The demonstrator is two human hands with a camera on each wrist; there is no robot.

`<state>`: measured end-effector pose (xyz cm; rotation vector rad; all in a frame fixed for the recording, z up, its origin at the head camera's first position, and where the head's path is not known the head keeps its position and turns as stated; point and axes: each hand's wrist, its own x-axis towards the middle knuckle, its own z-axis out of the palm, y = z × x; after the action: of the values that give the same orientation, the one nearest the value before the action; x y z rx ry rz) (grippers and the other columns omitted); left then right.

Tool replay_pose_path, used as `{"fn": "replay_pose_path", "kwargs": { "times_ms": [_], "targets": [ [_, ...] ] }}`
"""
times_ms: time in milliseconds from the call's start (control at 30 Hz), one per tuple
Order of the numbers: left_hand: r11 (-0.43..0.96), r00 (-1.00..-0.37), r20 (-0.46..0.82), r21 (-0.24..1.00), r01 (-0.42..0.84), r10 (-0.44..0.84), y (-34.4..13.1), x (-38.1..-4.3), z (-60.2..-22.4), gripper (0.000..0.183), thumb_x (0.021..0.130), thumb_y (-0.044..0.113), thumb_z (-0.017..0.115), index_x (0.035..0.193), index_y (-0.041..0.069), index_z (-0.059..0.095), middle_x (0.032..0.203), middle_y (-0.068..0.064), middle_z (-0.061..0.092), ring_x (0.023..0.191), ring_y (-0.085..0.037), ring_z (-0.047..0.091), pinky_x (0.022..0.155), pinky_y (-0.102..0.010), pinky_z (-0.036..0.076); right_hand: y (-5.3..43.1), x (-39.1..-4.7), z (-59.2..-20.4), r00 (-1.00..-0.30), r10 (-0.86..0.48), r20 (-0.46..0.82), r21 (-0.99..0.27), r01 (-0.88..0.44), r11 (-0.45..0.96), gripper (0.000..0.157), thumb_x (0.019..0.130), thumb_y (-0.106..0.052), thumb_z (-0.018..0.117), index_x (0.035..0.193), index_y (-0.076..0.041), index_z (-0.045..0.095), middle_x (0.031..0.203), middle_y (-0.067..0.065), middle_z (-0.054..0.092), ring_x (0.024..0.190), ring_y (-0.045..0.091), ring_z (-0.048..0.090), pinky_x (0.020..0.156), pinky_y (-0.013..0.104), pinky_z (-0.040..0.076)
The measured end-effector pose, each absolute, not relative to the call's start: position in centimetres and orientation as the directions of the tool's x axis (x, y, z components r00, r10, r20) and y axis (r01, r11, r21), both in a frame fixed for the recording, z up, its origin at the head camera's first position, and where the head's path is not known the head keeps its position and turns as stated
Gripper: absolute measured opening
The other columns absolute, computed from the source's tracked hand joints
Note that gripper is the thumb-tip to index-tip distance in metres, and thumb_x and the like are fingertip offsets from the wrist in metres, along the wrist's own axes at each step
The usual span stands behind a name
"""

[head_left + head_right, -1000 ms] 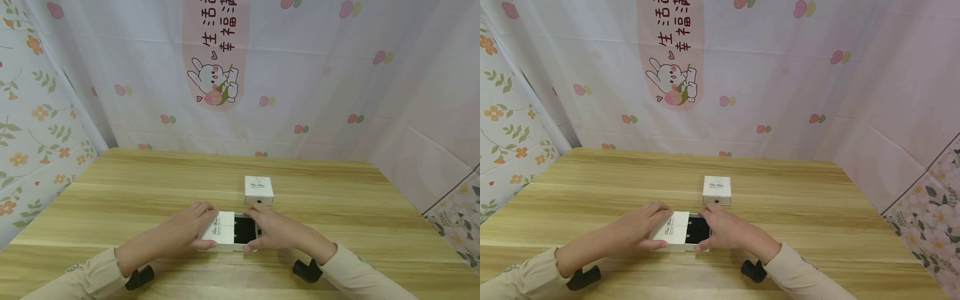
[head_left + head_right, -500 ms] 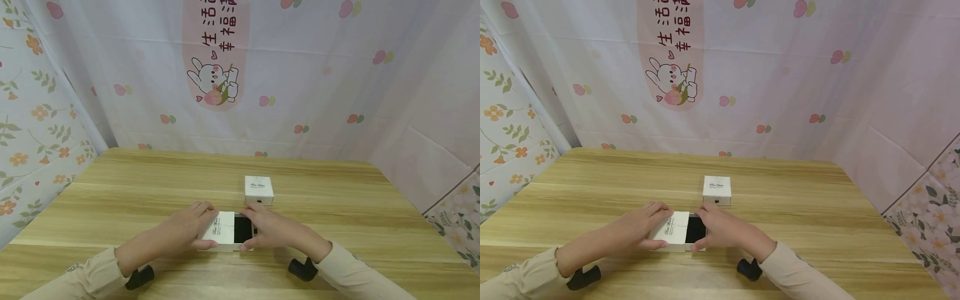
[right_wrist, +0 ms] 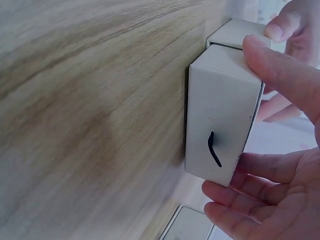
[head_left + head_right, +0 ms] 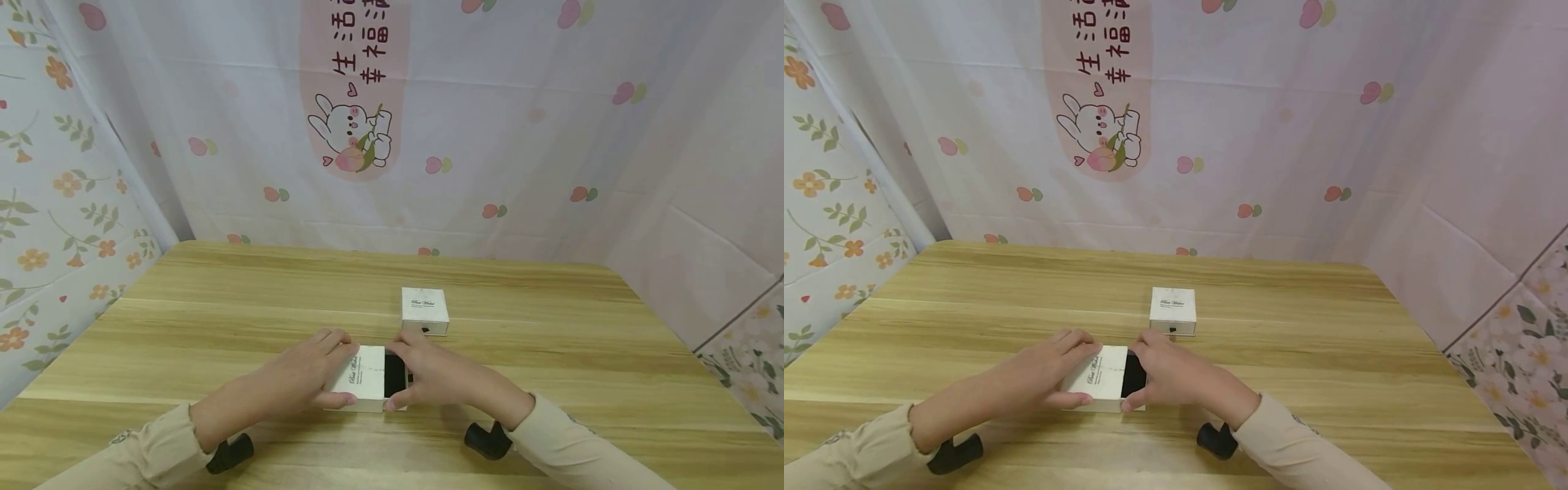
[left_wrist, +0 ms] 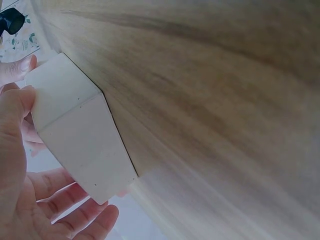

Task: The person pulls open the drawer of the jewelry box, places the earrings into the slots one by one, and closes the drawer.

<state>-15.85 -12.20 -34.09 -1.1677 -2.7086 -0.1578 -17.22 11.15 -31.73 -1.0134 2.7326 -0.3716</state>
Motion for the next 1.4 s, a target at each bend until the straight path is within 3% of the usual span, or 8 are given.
{"fn": "replay_pose_path", "kwargs": {
  "times_ms": [667,900,1000,1133,1267,1400],
  "targets": [
    [0.694,-0.684,0.199,0.027,0.72,0.702,-12.2,-15.7,-33.9,0.068,0.084,0.059,0.048,0.126,0.005,0.049,0.12,-0.003,0.05,0.108,-0.014,0.046,0.092,-0.031,0.044,10.9,-17.1,-31.9,-0.74,-0.666,-0.092,-0.315,-0.613,0.725,0.077,0.068,-0.049,0.072,0.127,-0.005,0.048,0.118,0.004,0.042,0.093,0.009,0.047,0.079,0.023,0.046],
    [0.691,-0.678,0.197,0.004,0.723,0.709,-12.2,-15.7,-33.9,0.069,0.085,0.059,0.046,0.127,0.004,0.049,0.12,-0.004,0.051,0.108,-0.015,0.047,0.092,-0.031,0.045,11.5,-17.1,-31.5,-0.751,-0.654,-0.085,-0.373,-0.585,0.72,0.088,0.07,-0.057,0.063,0.135,-0.002,0.038,0.125,0.009,0.042,0.105,0.017,0.047,0.088,0.033,0.045],
    [0.688,-0.673,0.205,-0.002,0.725,0.71,-12.1,-15.7,-33.9,0.069,0.085,0.059,0.045,0.126,0.003,0.049,0.119,-0.005,0.051,0.108,-0.016,0.047,0.092,-0.032,0.044,12.0,-17.2,-31.1,-0.773,-0.63,-0.078,-0.4,-0.554,0.73,0.078,0.08,-0.051,0.056,0.137,-0.001,0.035,0.134,0.015,0.039,0.117,0.025,0.045,0.095,0.04,0.042],
    [0.691,-0.676,0.198,-0.012,0.722,0.71,-12.0,-15.7,-33.8,0.071,0.084,0.06,0.044,0.127,0.003,0.048,0.12,-0.005,0.051,0.11,-0.017,0.047,0.095,-0.032,0.043,12.5,-17.4,-30.9,-0.784,-0.62,-0.023,-0.38,-0.567,0.731,0.054,0.09,-0.03,0.053,0.133,0.001,0.04,0.135,0.019,0.042,0.123,0.031,0.042,0.098,0.044,0.039],
    [0.698,-0.684,0.186,-0.015,0.716,0.706,-12.0,-15.7,-33.8,0.071,0.084,0.06,0.045,0.128,0.004,0.048,0.121,-0.005,0.05,0.111,-0.017,0.046,0.096,-0.032,0.042,13.0,-17.6,-30.9,-0.777,-0.629,0.027,-0.331,-0.601,0.727,0.038,0.089,-0.014,0.056,0.122,0.004,0.051,0.11,0.014,0.058,0.102,0.026,0.055,0.085,0.037,0.048],
    [0.694,-0.68,0.187,-0.016,0.72,0.709,-12.0,-15.7,-33.8,0.07,0.085,0.06,0.043,0.127,0.003,0.048,0.12,-0.005,0.05,0.11,-0.017,0.047,0.094,-0.032,0.043,13.2,-17.6,-31.3,-0.782,-0.623,0.001,-0.346,-0.585,0.734,0.027,0.088,-0.011,0.057,0.11,0.004,0.06,0.091,0.008,0.061,0.084,0.016,0.057,0.072,0.029,0.05]
  ]
}}
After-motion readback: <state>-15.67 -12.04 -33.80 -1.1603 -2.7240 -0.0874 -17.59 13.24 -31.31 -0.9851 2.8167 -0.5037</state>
